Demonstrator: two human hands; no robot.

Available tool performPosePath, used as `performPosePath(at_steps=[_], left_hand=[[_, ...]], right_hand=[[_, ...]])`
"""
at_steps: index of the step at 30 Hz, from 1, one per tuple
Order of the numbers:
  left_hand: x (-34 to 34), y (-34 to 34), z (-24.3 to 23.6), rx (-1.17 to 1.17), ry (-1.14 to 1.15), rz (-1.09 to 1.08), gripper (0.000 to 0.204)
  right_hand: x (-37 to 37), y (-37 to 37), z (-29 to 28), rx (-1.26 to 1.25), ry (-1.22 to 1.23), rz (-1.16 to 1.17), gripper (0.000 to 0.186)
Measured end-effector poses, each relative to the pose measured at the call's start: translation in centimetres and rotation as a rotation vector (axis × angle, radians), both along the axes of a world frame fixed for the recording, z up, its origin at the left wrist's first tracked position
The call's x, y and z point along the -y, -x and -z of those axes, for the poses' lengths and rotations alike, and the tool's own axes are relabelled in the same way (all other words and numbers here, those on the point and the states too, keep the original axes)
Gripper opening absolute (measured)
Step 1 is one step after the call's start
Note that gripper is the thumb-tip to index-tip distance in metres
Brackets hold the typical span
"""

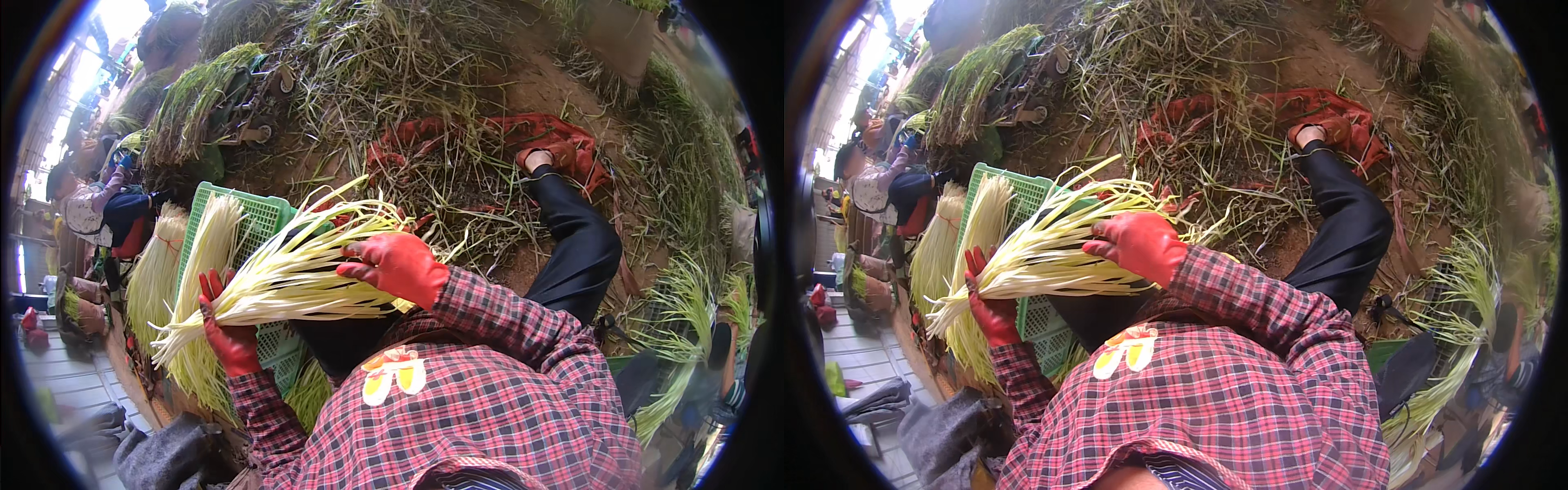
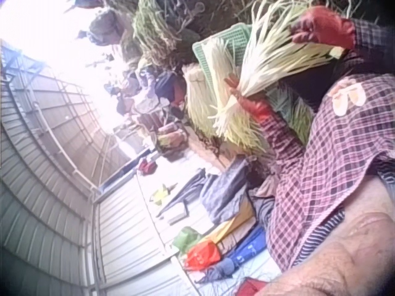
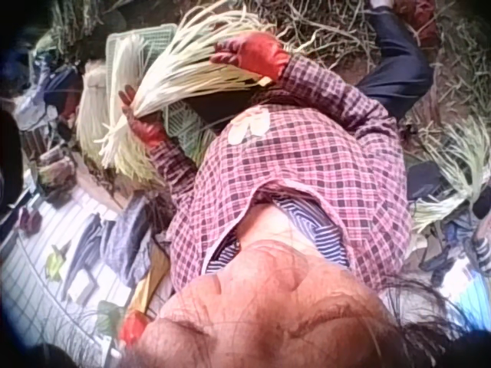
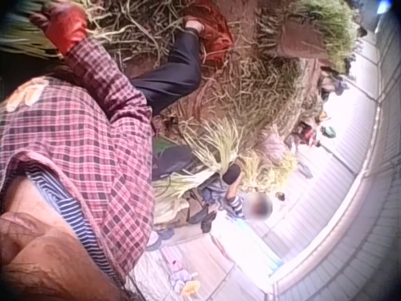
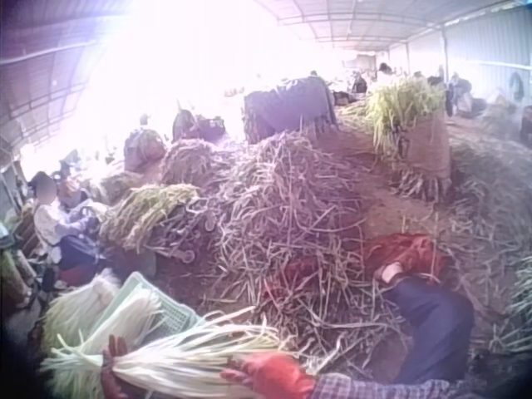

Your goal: The person sits on the floor and strips outer layers from long, pale plant stalks by hand. They gather the stripped stalks into bundles, align them, and tie them with a red rubber band before placing the bundles into a green basket.

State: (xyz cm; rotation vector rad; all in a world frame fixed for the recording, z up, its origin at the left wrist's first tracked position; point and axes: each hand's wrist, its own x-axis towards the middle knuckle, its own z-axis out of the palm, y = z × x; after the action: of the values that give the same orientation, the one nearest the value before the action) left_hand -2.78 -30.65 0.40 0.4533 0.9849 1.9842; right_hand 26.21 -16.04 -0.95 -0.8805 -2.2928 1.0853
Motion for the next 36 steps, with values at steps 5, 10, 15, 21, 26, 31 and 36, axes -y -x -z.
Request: performPosePath(at_steps=[5,10,15,21,26,31,36], left_hand=[[-0.8,-1.4,-1.1,-0.043,0.001,-0.033,0.055],[-2.8,-1.8,-1.4,0.103,-0.13,-0.134,0.052],[-3.1,-1.4,-0.5,0.077,-0.042,-0.274,0.051],[-3.0,-2.4,1.4,0.023,0.04,-0.246,0.052],[-3.2,-2.6,1.5,0.148,0.003,-0.255,0.051],[-3.1,-2.0,1.9,0.308,-0.334,0.071,0.051],[-2.0,-2.8,1.5,0.037,-0.145,-0.164,0.053]], right_hand=[[-0.5,1.7,1.0,-0.114,-0.106,-0.013,0.031],[-3.7,2.1,1.9,-0.508,-0.134,0.222,0.004],[-12.8,-9.6,5.6,-0.817,0.392,0.587,0.011],[-11.4,-20.9,8.8,0.839,-0.178,0.939,0.038],[-6.4,-10.7,3.2,-0.484,0.298,0.152,0.029],[0.0,0.7,-0.7,-0.462,-0.314,-0.045,0.075],[4.0,-1.2,0.6,-0.2,-0.373,-0.5,0.065]])
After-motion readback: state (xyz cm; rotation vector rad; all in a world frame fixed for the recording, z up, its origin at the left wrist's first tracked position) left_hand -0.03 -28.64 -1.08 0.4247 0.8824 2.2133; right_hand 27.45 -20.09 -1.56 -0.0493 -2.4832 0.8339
